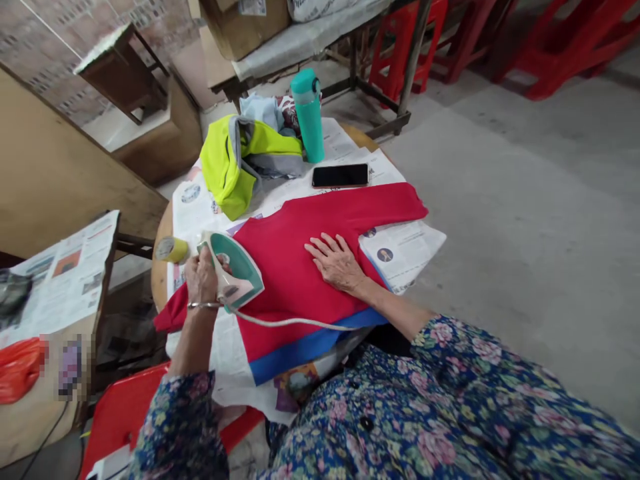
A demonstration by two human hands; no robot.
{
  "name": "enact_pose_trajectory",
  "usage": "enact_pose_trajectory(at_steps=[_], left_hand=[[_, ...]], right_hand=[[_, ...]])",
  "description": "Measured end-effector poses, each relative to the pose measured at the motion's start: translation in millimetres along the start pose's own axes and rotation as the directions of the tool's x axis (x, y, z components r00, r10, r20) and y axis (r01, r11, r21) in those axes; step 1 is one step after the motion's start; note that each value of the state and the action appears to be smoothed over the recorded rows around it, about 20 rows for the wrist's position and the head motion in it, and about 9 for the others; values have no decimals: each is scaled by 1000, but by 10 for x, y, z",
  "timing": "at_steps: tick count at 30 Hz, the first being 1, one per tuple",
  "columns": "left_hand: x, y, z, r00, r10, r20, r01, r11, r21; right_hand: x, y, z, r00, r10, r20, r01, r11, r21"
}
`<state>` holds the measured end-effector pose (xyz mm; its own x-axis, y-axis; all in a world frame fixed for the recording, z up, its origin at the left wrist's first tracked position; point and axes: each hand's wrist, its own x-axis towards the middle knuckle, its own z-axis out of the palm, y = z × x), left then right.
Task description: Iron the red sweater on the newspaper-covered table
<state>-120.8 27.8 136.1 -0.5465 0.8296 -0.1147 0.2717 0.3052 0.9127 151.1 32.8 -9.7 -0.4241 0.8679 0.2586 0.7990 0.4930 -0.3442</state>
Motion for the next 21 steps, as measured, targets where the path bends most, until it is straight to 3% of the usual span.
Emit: enact_pose_trajectory(at_steps=[3,6,10,12,15,19,21], left_hand=[[-456,-141,-37,994,-94,62,98,992,-76],[-860,-239,35,958,-245,152,280,916,-287],[-1101,-258,196,908,-322,269,416,770,-483],[-1068,-249,260,927,-291,238,375,759,-532],[-847,-244,328,962,-252,105,264,764,-588],[-314,-224,351,963,-260,-66,162,761,-629],[-15,-182,327,970,-233,-73,145,789,-598]], right_hand=[[-22,6,7,1000,-3,-6,3,1000,-25],[-54,18,11,1000,-15,-18,14,999,-53],[-86,38,19,999,-27,-44,24,997,-76],[-96,47,21,998,-30,-52,25,996,-84],[-105,57,19,998,-36,-56,31,995,-94],[-106,61,13,998,-35,-56,29,995,-98],[-100,56,8,998,-29,-49,25,996,-91]])
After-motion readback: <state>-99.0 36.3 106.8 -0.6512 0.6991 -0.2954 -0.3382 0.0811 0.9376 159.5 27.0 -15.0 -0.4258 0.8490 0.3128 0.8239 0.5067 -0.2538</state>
